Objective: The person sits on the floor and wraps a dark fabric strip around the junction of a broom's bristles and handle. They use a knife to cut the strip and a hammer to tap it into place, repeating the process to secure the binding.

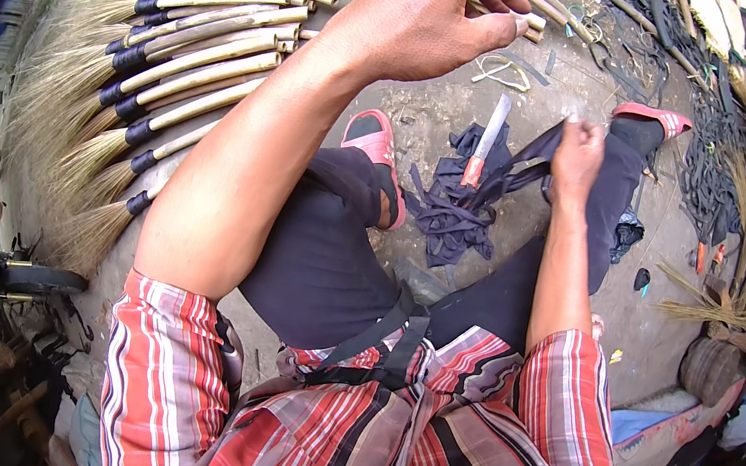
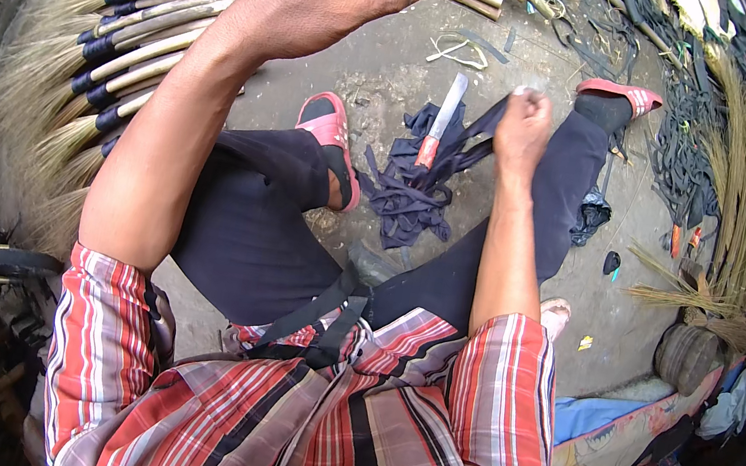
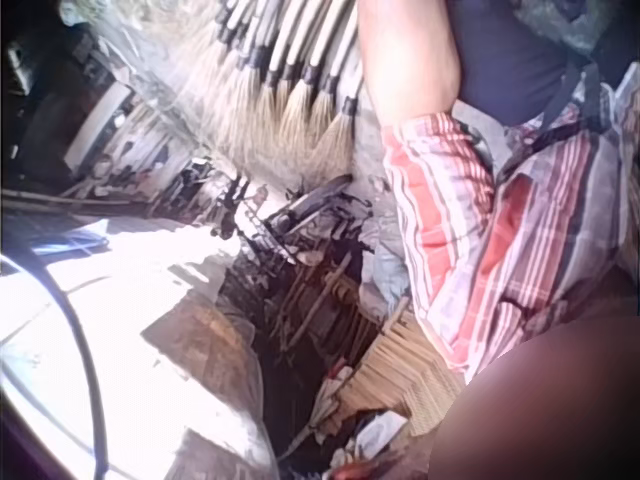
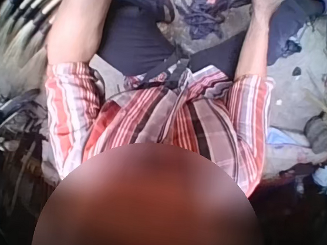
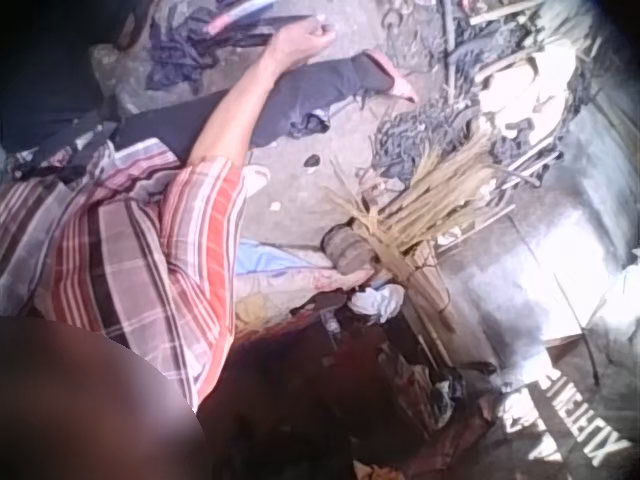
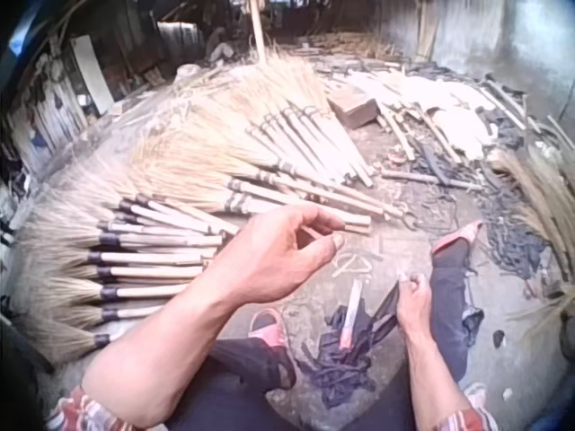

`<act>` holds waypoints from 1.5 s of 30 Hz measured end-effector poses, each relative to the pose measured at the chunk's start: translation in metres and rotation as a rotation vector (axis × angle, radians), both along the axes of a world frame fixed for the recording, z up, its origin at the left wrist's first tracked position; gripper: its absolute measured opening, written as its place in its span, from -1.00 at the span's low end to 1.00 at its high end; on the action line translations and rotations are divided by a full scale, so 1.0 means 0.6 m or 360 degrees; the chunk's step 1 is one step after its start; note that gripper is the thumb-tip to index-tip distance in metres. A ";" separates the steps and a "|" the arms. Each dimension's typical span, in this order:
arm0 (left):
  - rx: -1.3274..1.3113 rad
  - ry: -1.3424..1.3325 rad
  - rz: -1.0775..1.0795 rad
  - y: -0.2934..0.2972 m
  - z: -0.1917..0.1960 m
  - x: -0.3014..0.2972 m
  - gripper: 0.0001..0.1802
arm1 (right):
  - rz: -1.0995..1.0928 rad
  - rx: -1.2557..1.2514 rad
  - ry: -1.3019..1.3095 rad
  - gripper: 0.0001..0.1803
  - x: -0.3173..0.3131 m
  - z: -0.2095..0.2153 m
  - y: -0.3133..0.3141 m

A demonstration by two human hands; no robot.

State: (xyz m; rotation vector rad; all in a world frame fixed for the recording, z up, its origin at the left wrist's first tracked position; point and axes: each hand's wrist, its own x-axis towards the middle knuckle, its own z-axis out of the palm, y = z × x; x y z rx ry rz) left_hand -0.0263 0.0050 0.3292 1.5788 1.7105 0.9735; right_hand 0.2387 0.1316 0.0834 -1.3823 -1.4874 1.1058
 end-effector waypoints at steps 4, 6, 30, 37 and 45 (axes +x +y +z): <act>0.0038 0.0025 0.0047 0.000 0.001 0.005 -0.62 | 0.0119 0.0510 -0.1004 -0.61 -0.002 0.032 0.025; 0.0039 0.0018 0.0057 0.003 0.001 0.010 -0.62 | 0.0241 0.0722 -0.1289 -0.50 -0.026 -0.001 -0.017; -0.0246 0.0268 -0.0146 0.022 -0.059 -0.013 -0.58 | 0.0656 -0.0936 0.0894 -0.84 -0.046 -0.006 -0.144; -0.0941 -0.0362 -0.0436 0.018 -0.059 0.024 0.04 | 0.0719 -0.0380 0.1489 -0.79 -0.031 0.232 -0.128; -0.0334 -0.0985 -0.0138 0.034 -0.060 0.032 -0.71 | 0.0452 -0.0087 0.1299 -0.78 -0.042 0.244 -0.137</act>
